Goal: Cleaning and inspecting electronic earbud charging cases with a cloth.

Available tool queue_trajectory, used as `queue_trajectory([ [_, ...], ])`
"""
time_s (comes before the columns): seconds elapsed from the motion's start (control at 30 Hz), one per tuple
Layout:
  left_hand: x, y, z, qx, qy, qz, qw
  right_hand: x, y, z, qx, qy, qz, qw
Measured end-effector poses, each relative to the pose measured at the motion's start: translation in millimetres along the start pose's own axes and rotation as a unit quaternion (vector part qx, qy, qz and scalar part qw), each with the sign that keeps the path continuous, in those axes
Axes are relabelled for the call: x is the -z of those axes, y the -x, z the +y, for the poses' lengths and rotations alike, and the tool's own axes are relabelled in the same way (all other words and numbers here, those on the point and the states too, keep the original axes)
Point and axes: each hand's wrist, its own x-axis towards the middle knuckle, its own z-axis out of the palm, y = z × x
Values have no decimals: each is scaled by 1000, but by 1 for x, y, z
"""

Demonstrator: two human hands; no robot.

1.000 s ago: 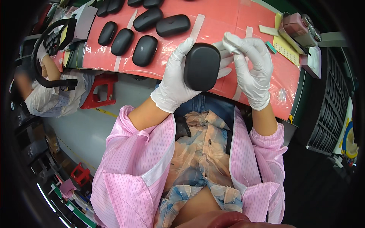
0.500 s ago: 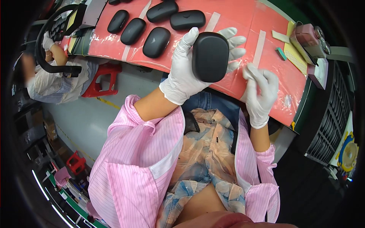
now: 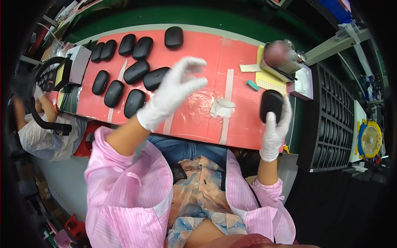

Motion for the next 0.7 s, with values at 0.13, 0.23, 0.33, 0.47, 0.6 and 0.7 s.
queue_trajectory([
  [0.13, 39, -68, 8, -60, -204, -12, 977, 58, -37, 34, -9, 189, -18, 982],
  [0.23, 63, -116, 5, -91, -454, -10, 886, 67, -41, 53, 95, 499, 54, 860],
  [0.33, 74, -160, 18, 63, -636, 64, 767, 63, -29, 48, 138, 431, 103, 886],
  [0.47, 87, -160, -18, 139, -690, -28, 710, 39, -9, 34, 151, 306, 71, 937],
  [0.6, 63, -118, -5, 68, -481, -8, 874, 17, 2, 14, 154, 208, -52, 964],
  [0.7, 34, -70, 35, 84, -226, -186, 952, -13, -9, -16, 146, 128, -143, 970],
])
